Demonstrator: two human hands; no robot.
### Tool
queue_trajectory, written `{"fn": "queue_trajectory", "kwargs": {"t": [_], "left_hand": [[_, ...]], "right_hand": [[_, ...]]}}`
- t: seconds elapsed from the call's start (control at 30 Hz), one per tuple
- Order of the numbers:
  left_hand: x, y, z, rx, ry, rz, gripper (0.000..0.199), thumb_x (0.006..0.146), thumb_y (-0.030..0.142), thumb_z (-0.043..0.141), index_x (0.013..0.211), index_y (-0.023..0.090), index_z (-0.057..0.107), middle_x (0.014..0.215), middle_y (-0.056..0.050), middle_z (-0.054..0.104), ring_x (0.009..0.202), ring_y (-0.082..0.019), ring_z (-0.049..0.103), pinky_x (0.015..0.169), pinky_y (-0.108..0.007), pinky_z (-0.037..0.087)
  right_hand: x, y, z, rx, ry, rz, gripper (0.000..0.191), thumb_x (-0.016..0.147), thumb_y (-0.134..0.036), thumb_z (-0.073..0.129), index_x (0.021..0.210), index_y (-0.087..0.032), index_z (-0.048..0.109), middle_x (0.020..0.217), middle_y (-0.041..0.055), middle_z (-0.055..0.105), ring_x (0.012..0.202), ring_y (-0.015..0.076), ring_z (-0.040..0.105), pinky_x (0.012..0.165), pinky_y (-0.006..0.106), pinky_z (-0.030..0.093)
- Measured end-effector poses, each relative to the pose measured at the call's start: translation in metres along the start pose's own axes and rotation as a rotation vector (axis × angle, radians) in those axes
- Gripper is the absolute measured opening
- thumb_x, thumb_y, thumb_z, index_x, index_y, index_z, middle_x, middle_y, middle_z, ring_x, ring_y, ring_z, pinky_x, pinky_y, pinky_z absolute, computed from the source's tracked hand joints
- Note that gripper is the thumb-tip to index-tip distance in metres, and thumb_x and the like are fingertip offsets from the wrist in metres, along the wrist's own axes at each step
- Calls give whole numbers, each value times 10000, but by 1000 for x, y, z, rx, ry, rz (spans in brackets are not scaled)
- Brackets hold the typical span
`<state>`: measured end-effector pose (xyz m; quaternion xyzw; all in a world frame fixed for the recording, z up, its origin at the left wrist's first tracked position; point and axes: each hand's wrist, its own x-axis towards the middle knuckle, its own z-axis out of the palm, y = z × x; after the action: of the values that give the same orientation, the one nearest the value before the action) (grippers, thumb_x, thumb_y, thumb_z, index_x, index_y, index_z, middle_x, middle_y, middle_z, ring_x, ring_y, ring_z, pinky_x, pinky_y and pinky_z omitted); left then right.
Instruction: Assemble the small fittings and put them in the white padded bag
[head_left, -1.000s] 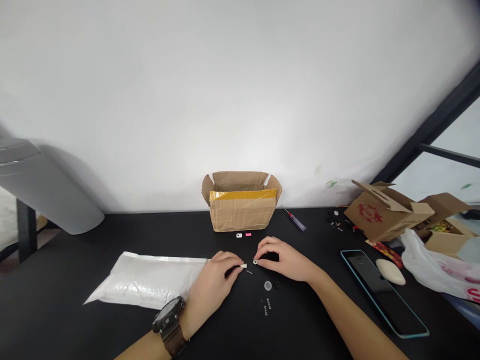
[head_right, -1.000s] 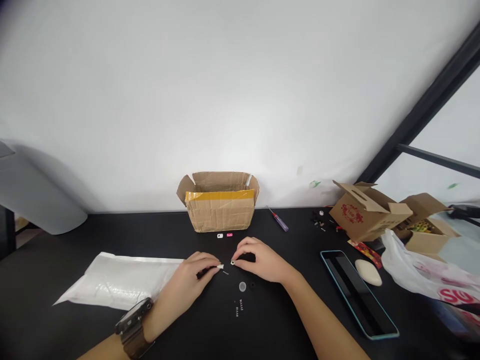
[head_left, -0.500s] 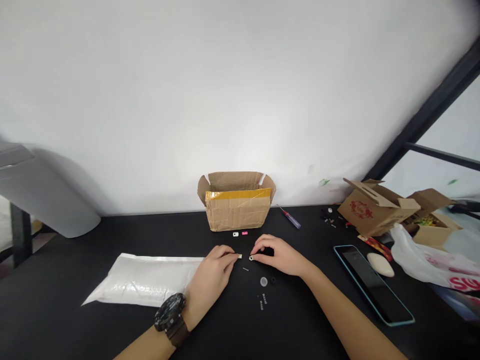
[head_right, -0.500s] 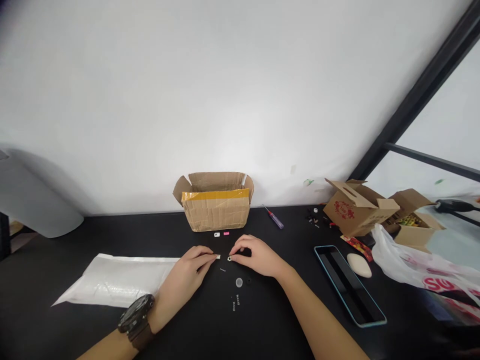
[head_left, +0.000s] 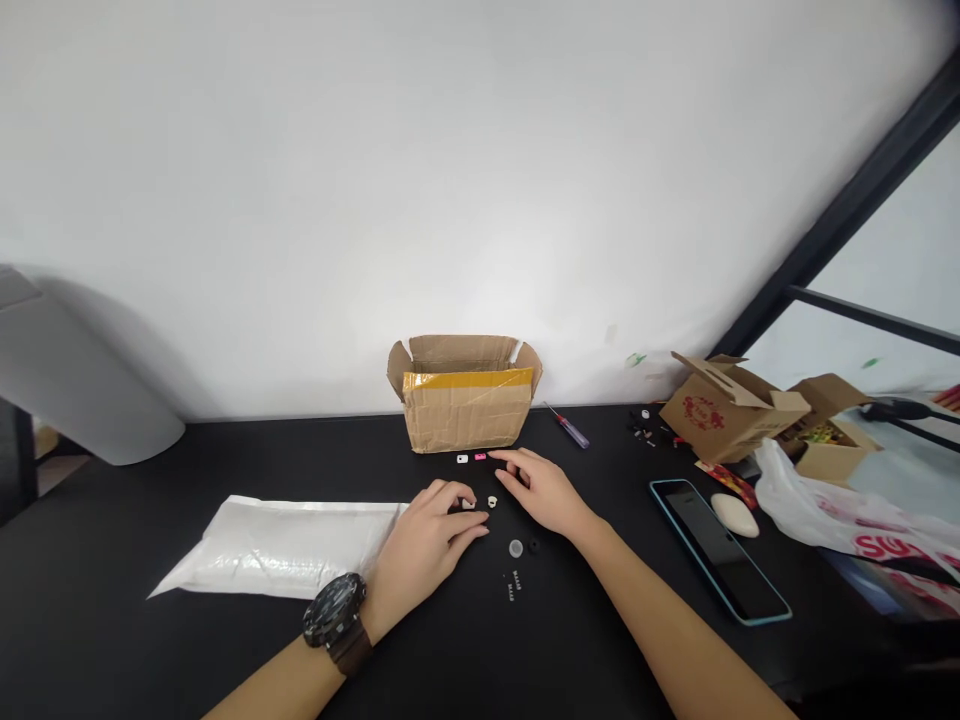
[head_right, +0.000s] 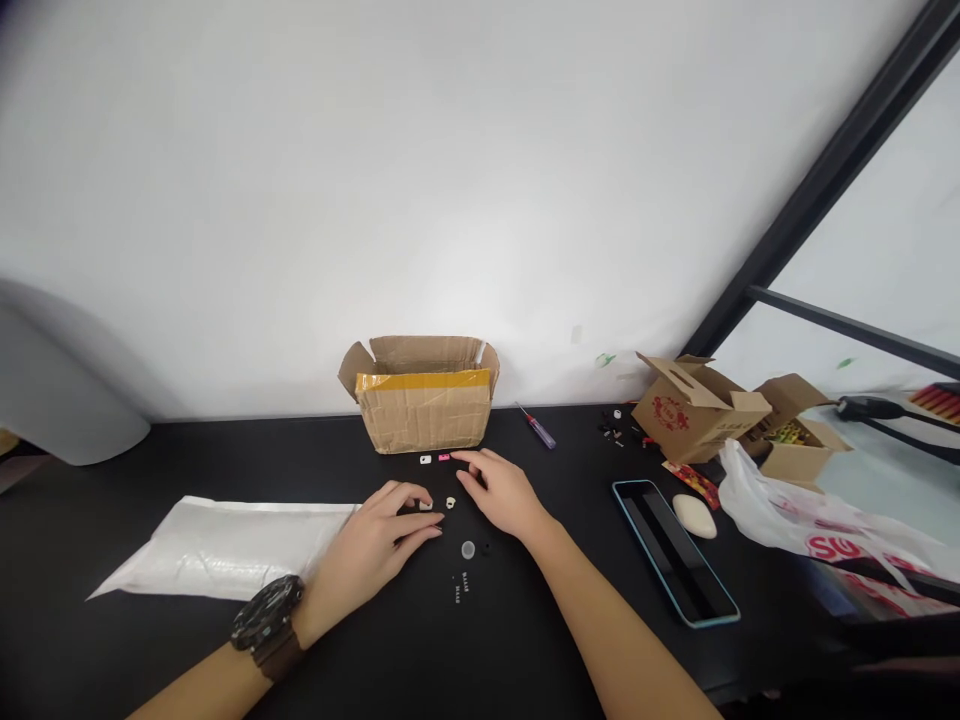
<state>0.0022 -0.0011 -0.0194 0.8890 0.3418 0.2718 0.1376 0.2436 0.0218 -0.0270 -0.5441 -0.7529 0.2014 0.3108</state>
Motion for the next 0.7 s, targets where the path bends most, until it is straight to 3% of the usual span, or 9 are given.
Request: {"fn": "queue_trajectory", "kwargs": {"t": [0.17,0.33,0.53,0.7], "left_hand": [[2,0,0,-21,-52,-31,159,1015,270,587,987,273,743,1118,-23,642,1061,-213,588,924,-377,507],[3,3,2,0,-54,-7,118,1014,216,572,950,230,669,1136,-29,640,1093,-227,580,950,-395,489],[3,2,1,-53,-45,-37,141,1050,238,497,990,232,624,1089,-20,665,1063,-221,594,942,-390,489],[0,-3,3,-152,-2,-205,175,1077,303,441,1052,242,603,1025,-19,634,951,-186,634,860,-344,520]], "right_hand": [[8,-11,7,-210,21,27,341,1035,-388,529,1360,-406,632,1053,-9,734,914,181,694,767,291,499],[21,-13,12,-285,19,-1,252,1041,-453,539,1214,-401,714,1126,-32,768,978,192,720,745,275,473],[28,-14,14,-316,2,56,248,1036,-477,547,1040,-289,708,801,-34,739,725,158,677,613,264,365],[22,-9,1,-167,-77,27,220,1022,-462,579,1000,-279,698,765,-53,696,732,137,646,644,260,371]]}}
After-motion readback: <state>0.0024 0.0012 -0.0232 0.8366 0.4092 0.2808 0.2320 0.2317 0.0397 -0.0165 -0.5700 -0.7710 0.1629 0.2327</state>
